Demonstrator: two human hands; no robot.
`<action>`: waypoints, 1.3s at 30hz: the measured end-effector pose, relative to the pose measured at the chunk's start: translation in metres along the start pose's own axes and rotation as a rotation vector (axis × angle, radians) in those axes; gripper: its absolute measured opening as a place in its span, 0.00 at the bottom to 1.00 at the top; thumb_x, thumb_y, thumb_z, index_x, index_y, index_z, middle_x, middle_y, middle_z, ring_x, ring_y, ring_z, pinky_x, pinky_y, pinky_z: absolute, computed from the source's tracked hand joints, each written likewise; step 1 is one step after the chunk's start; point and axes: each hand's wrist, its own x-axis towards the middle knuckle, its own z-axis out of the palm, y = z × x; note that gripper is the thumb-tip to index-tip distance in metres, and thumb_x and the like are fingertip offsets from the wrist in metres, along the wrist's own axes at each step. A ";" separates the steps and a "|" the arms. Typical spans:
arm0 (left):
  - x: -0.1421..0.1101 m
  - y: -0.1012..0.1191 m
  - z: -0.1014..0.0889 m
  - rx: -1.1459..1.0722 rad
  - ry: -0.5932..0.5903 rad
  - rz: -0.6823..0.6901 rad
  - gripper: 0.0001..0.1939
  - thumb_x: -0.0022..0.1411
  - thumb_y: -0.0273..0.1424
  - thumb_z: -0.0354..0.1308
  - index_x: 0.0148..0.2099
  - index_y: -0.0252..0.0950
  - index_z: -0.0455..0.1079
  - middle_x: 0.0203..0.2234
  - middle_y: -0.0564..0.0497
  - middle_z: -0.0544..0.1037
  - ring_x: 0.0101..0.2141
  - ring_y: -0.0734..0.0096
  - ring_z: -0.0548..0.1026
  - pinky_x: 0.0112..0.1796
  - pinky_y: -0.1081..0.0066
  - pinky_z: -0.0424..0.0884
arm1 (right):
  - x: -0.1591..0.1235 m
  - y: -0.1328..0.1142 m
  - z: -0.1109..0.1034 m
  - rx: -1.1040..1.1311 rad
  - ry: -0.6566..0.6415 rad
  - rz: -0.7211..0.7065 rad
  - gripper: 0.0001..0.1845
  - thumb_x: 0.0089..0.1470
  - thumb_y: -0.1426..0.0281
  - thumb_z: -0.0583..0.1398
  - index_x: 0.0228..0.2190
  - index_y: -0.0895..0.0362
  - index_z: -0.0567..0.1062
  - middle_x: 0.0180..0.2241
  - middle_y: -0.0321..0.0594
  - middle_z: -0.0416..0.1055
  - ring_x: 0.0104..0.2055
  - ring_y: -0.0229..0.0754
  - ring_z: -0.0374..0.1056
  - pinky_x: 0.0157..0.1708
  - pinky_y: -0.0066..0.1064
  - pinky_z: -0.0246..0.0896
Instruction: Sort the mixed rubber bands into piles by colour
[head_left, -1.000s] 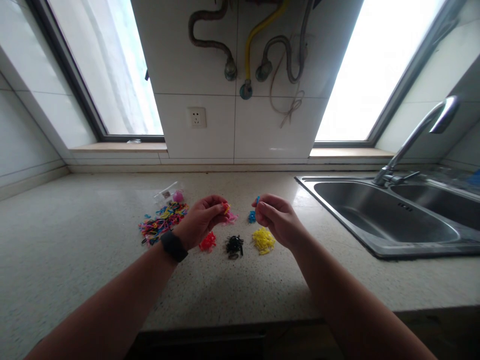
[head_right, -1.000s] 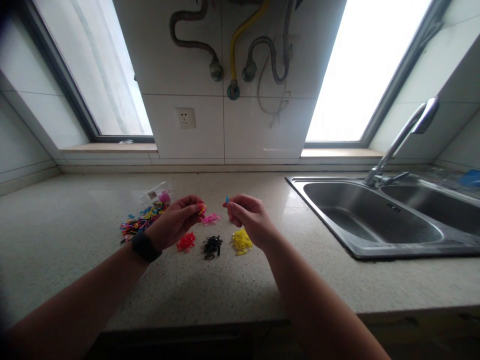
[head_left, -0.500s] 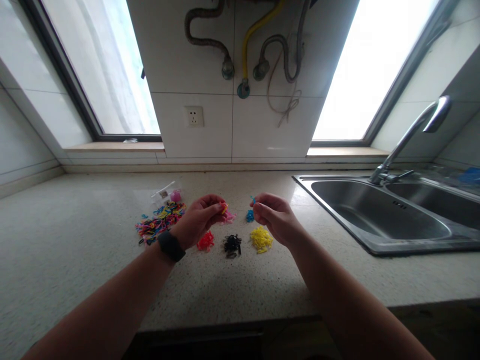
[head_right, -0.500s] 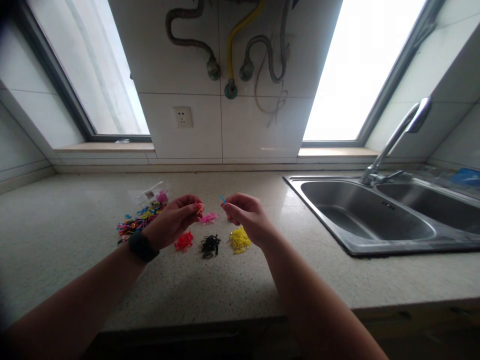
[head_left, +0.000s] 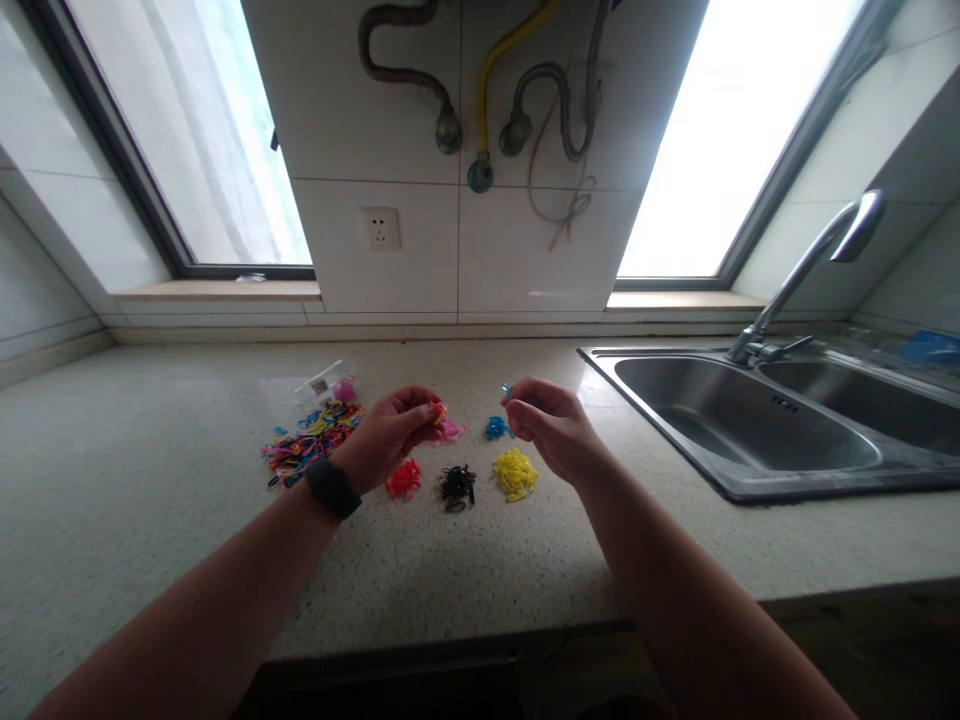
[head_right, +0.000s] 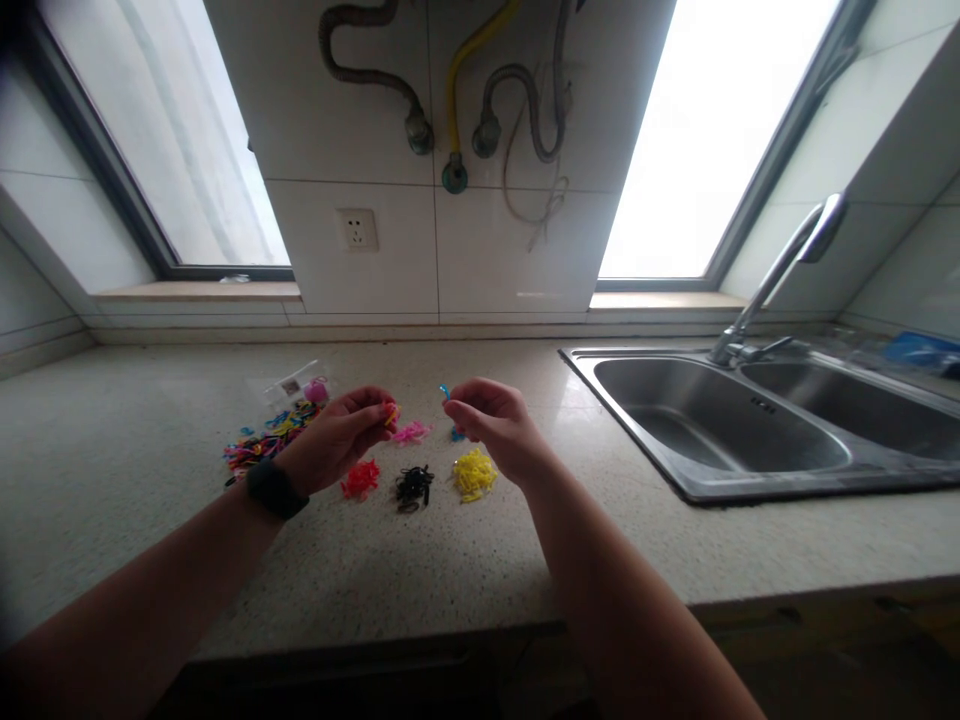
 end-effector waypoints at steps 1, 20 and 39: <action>0.000 0.000 -0.001 0.002 0.000 0.001 0.12 0.54 0.27 0.69 0.39 0.31 0.71 0.30 0.51 0.78 0.28 0.79 0.76 0.32 0.79 0.76 | 0.000 -0.001 -0.002 -0.003 0.006 -0.013 0.11 0.48 0.60 0.69 0.28 0.54 0.76 0.20 0.31 0.65 0.21 0.32 0.56 0.20 0.30 0.48; -0.001 0.002 -0.004 0.031 0.016 0.020 0.12 0.54 0.28 0.69 0.39 0.31 0.72 0.30 0.51 0.78 0.28 0.79 0.76 0.33 0.80 0.76 | -0.001 -0.007 -0.007 -0.093 0.013 -0.059 0.11 0.44 0.63 0.71 0.26 0.54 0.75 0.21 0.31 0.66 0.22 0.32 0.56 0.22 0.28 0.55; 0.002 0.001 -0.008 0.044 0.025 0.038 0.12 0.53 0.28 0.69 0.39 0.31 0.72 0.30 0.51 0.78 0.27 0.79 0.76 0.32 0.78 0.75 | -0.001 0.000 -0.005 -0.383 0.018 -0.174 0.12 0.48 0.64 0.69 0.27 0.55 0.73 0.21 0.31 0.65 0.23 0.33 0.57 0.23 0.30 0.54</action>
